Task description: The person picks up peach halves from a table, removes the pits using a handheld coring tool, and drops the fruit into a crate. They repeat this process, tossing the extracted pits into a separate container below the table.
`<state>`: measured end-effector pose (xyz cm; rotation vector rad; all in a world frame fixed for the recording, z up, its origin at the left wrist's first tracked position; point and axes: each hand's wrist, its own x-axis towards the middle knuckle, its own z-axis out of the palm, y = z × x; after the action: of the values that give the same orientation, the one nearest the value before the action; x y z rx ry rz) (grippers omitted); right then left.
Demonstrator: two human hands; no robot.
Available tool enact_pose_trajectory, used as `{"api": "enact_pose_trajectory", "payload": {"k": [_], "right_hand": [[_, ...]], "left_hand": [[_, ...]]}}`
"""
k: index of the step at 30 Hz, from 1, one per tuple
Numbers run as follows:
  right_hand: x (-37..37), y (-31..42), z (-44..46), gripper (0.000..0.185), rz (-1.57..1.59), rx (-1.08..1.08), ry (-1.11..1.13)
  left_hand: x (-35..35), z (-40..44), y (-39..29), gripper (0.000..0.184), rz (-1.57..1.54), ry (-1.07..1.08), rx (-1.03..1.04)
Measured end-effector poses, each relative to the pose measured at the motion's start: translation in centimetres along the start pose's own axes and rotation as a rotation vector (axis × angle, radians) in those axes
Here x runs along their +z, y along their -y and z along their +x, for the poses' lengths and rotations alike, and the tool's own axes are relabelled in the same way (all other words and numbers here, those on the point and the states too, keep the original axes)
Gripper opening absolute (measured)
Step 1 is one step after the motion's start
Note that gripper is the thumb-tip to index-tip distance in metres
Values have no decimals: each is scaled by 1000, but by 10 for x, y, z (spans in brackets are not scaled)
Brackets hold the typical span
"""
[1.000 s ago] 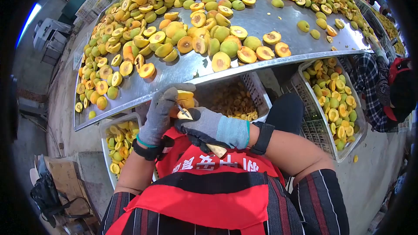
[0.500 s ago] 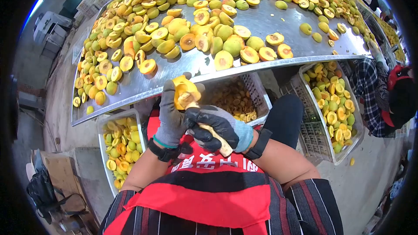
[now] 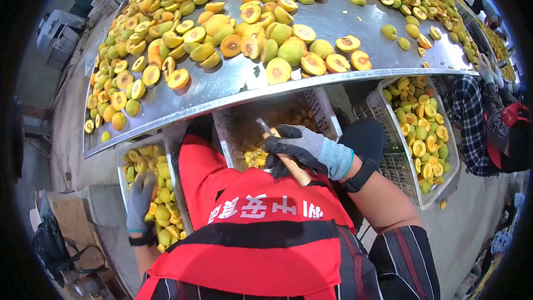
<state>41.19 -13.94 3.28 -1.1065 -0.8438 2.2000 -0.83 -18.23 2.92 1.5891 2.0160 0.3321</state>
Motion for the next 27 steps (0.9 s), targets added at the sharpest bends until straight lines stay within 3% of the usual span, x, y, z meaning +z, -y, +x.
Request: {"api": "enact_pose_trajectory", "payload": {"k": [1,5,6,7,9,12,14,16,18,19,22,24,27], "right_hand": [[2,2,-3,27,127,-28,54],[34,43,-18,34,229,-236,372],[52,52,-25,41,328,-308,312],[59,68,-28,44,326,-380,404],[97,89,-41,62,311,-387,82],[117,97,-48,61,618,-666,672],[129,101,-49,61,732,-731,823],[134,108,-49,60,768,-778,846],[136,111,-48,60,780,-830,861],[137,111,-49,60,781,-856,862],[137,110,-54,59,795,-911,859],[135,109,-58,59,812,-938,849],[130,111,-63,58,841,-966,842]], "left_hand": [[-10,-11,6,45,351,60,-156],[-21,-16,27,40,398,-96,-140],[-22,-7,20,40,293,-184,6],[-22,3,10,40,189,-270,153],[-23,26,-43,40,200,-293,264],[-17,57,-82,39,57,-267,416],[1,83,-87,43,175,-261,486],[19,119,-107,47,292,-271,590],[25,133,-155,53,161,-246,496],[30,149,-160,58,207,-144,339],[55,185,-146,61,260,-89,352],[65,192,-138,65,416,-158,473],[49,171,-162,66,439,-109,442]]}}
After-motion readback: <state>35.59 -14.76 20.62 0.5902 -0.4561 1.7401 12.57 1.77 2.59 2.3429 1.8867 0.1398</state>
